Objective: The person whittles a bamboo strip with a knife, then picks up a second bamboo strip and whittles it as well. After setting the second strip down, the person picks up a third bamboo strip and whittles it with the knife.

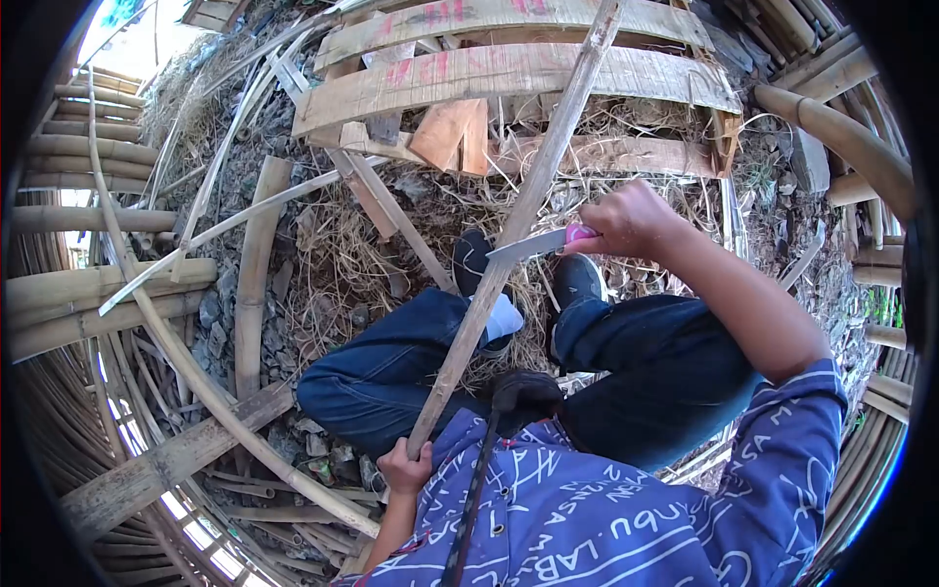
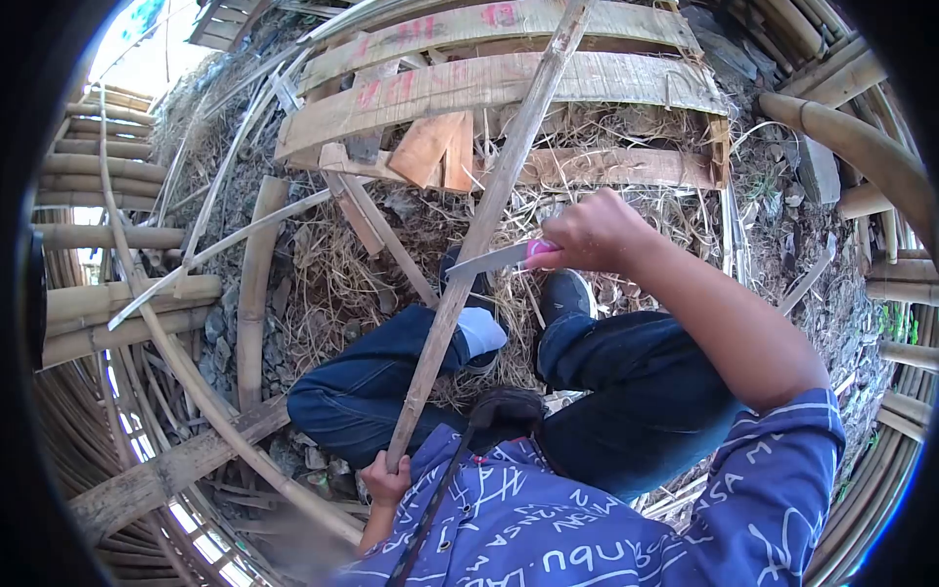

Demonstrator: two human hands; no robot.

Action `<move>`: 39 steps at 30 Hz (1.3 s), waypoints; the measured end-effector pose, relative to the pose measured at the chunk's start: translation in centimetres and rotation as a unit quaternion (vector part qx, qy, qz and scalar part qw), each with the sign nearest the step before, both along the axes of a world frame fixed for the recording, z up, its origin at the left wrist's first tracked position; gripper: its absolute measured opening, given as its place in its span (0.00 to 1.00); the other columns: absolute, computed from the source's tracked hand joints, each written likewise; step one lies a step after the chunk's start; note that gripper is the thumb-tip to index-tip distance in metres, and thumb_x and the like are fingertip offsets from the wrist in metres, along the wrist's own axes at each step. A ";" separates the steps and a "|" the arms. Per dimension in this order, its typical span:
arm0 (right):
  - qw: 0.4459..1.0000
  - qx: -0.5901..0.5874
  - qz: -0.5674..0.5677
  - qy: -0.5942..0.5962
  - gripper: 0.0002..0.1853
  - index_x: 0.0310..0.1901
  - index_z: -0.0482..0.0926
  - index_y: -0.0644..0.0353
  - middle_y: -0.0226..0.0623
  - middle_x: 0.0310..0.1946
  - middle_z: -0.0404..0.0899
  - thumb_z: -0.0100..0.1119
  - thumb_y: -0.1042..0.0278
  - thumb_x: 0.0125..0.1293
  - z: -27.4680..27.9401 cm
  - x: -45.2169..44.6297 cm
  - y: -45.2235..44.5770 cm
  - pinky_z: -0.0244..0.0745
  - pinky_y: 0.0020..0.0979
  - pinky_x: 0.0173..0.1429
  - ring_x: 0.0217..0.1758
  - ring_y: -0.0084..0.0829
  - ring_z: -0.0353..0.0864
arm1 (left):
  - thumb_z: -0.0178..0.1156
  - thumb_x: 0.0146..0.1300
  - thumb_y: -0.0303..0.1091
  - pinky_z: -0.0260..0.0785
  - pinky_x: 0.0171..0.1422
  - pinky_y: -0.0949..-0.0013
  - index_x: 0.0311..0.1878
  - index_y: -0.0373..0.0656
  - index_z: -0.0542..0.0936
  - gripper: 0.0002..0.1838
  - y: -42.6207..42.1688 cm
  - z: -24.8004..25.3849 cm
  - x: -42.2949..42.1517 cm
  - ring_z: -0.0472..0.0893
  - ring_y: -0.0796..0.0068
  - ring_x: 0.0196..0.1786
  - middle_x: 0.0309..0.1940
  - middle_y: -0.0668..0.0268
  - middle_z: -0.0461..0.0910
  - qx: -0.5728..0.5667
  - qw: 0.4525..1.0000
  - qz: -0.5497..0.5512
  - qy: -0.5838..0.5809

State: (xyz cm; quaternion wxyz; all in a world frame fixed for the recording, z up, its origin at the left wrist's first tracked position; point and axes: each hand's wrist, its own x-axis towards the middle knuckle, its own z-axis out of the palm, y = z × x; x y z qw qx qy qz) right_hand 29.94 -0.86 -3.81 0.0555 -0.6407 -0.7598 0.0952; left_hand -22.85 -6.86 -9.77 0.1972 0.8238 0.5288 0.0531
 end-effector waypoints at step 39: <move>0.991 -0.096 -0.041 0.081 0.29 0.21 0.80 0.54 0.39 0.14 0.76 0.52 0.34 0.64 0.9 -1.7 0.9 0.75 0.40 0.27 0.19 0.41 0.79 | 0.66 0.52 0.52 0.67 0.23 0.53 0.18 0.44 0.69 0.23 0.1 0.1 0.1 0.75 0.48 0.18 0.12 0.54 0.71 0.010 1.000 -0.003 0.006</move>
